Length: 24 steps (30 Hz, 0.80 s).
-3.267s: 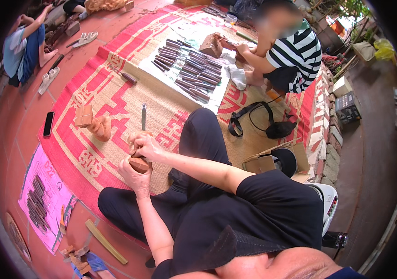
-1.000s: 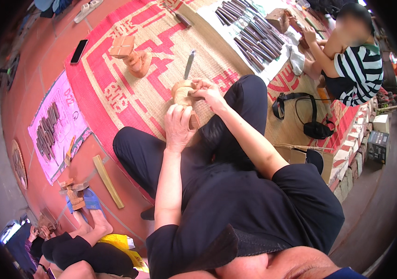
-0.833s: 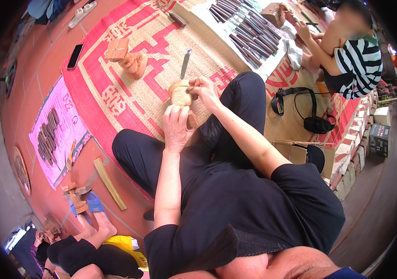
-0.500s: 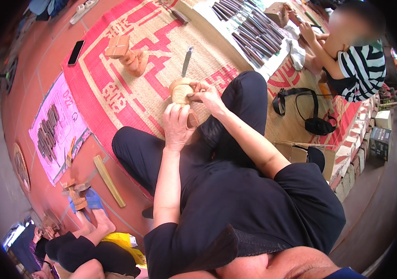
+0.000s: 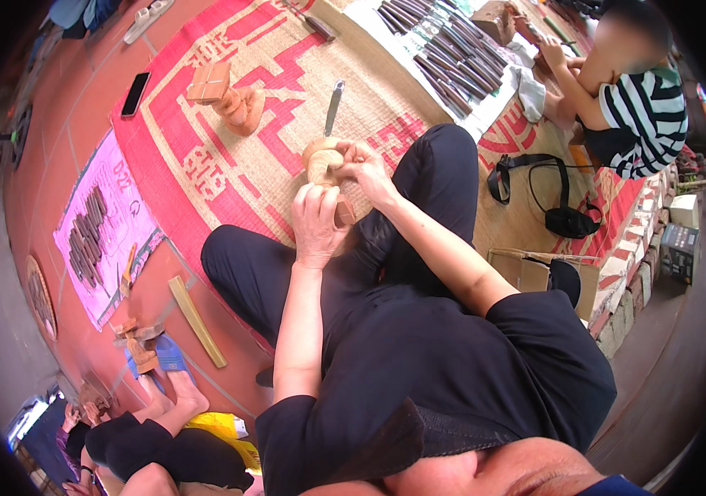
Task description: The person sits on a mat and carves a small piece of wood using a knife. They hold the wood in their left hand and carefully shape it with the knife in their right hand. The person rotates the wood to work on different sides.
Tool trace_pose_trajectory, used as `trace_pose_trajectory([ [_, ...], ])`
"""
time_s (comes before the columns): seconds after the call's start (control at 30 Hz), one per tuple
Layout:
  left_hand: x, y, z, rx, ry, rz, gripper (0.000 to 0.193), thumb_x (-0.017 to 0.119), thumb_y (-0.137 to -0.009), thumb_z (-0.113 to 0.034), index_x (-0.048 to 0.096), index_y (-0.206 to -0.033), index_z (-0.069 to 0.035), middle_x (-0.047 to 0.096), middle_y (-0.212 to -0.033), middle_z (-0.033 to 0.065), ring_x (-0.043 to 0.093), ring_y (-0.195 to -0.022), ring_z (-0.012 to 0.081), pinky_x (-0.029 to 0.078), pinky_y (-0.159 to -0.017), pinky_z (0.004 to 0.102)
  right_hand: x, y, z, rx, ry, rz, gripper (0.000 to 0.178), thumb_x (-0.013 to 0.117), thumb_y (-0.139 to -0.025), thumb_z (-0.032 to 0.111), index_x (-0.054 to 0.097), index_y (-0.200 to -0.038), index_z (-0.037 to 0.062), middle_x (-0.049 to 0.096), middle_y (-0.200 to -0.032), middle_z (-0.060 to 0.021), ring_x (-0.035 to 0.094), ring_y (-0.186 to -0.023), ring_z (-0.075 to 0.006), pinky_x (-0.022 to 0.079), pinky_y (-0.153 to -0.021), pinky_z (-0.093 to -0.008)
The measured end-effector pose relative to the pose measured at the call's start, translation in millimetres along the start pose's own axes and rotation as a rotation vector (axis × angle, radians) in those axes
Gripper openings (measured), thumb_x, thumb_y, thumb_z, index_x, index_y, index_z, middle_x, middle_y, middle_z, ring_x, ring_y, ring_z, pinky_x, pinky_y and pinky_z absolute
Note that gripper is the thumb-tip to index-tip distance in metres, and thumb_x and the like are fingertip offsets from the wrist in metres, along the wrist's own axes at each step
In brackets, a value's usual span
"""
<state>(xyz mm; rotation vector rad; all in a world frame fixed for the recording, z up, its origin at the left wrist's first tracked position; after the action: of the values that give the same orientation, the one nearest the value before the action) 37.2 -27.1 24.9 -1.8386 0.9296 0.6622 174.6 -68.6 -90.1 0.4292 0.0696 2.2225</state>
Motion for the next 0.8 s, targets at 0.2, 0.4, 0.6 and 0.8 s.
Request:
trace_pose_trajectory([
  [0.2,-2,1,0,0.009,-0.009,-0.006,0.065,0.078,-0.063,-0.014,0.05,-0.121,-0.011,0.049,-0.113,0.0115,0.048,-0.114,0.034,0.041,-0.099,0.0461,-31,-35,-14,0.097,0.083,-0.162,0.021,0.075,-0.074,-0.001,0.056,-0.074,0.0055,0.057,-0.123,-0.0083,0.061,-0.095,-0.0131,0.051,-0.078,-0.0272],
  [0.4,0,-1,-1,0.002,0.005,-0.003,0.065,0.078,-0.063,-0.015,0.05,-0.122,-0.011,0.048,-0.113,0.0117,0.048,-0.115,0.0342,0.041,-0.099,0.0459,2,12,8,0.118,-0.189,-0.042,0.019,0.072,-0.072,-0.005,0.055,-0.071,0.0027,0.055,-0.129,-0.0139,0.061,-0.098,-0.0195,0.052,-0.085,-0.033],
  [0.6,-1,0,-3,0.011,-0.005,-0.006,0.065,0.078,-0.063,-0.014,0.05,-0.122,-0.011,0.048,-0.114,0.0117,0.048,-0.115,0.0343,0.041,-0.098,0.0463,-38,-32,-27,0.134,0.024,-0.188,0.021,0.075,-0.071,-0.002,0.055,-0.071,0.0047,0.055,-0.127,-0.0117,0.061,-0.094,-0.0158,0.053,-0.08,-0.0278],
  [0.8,1,-1,-2,0.008,0.007,-0.013,0.065,0.078,-0.062,-0.014,0.05,-0.121,-0.011,0.048,-0.114,0.0113,0.048,-0.114,0.0341,0.041,-0.098,0.0464,-12,5,-12,0.095,-0.108,-0.047,0.021,0.075,-0.075,-0.003,0.055,-0.077,0.0047,0.049,-0.137,-0.0091,0.065,-0.095,-0.0173,0.055,-0.08,-0.0302],
])
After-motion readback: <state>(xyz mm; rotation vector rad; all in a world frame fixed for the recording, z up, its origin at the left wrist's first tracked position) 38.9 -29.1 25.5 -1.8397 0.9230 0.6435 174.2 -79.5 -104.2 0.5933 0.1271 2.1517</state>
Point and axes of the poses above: each hand's wrist, its own y-axis away from the middle knuckle, its own x-axis out of the palm, z = x × y, the point moved 10 cm from there along -y, towards the middle knuckle
